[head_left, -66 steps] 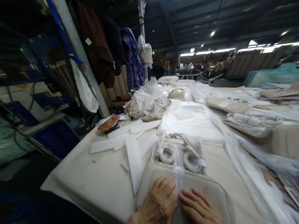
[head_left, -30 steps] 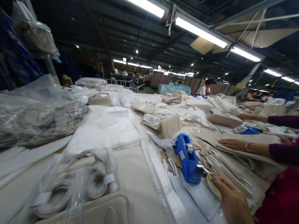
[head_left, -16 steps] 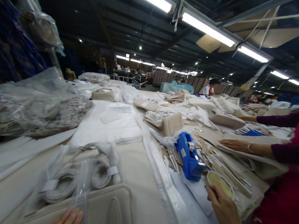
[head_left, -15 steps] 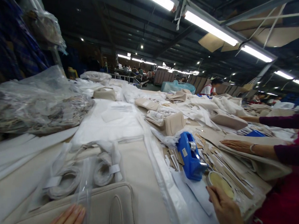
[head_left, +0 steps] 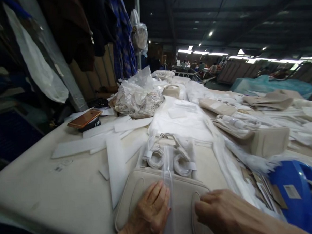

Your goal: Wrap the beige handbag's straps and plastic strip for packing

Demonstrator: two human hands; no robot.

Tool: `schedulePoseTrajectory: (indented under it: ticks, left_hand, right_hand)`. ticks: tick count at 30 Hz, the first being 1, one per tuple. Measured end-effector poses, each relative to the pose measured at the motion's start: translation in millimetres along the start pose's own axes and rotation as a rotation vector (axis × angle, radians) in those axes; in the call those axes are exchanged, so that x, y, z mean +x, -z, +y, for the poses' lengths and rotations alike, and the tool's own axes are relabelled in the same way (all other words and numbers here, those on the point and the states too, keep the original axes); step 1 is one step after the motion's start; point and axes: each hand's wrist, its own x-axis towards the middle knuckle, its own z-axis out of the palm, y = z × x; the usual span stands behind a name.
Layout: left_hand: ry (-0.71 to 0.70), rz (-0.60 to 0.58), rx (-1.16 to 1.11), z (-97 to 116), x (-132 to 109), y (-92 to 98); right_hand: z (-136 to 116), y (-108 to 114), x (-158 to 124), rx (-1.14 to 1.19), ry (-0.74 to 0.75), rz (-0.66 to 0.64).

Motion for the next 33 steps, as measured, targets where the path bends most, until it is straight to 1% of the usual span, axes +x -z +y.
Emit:
schedulePoseTrajectory:
  ticks: [2,4,7,10,13,17,20,23,25,27,30,32,33]
  left_hand:
    - [0.018,0.002,-0.019,0,0,-0.6]
    - [0.051,0.057,-0.035,0,-1,-4.6]
    - [0.069,0.121,-0.048,-1,-5,-13.1]
    - [0.06,0.173,-0.046,-2,-5,-17.6]
    - [0.072,0.193,-0.045,-4,-3,-19.3]
    - [0.084,0.227,-0.054,-4,-5,-24.4]
    - [0.084,0.196,-0.059,-3,-9,-28.5]
    - [0.083,0.178,-0.071,-3,-9,-28.6]
    - [0.082,0.175,-0.08,-4,-8,-26.4]
    - [0.082,0.166,-0.092,-4,-6,-23.6]
    - [0.097,0.177,-0.1,-3,-5,-20.7]
    - [0.089,0.185,-0.093,-2,-5,-20.1]
    - [0.075,0.186,-0.087,-1,-6,-20.1]
  right_hand:
    - [12,7,36,-0.036,0.001,-0.119]
    - [24,5,65,-0.092,0.006,-0.215]
    - [36,-2,93,-0.156,0.01,-0.288]
    - [43,-4,109,-0.187,0.02,-0.319]
    - [45,-1,120,-0.147,0.014,-0.386]
    - [47,1,135,-0.085,-0.109,-0.472]
    - [53,-1,144,-0.058,-0.176,-0.466]
    - [65,-4,147,-0.051,-0.217,-0.412]
    - [73,-4,145,-0.093,-0.264,-0.335]
    - [75,-4,139,-0.155,-0.306,-0.235]
    - [61,-13,119,-0.23,-0.322,-0.084]
    - [42,-30,98,-0.255,-0.262,0.057]
    - [32,-41,87,-0.253,-0.138,0.229]
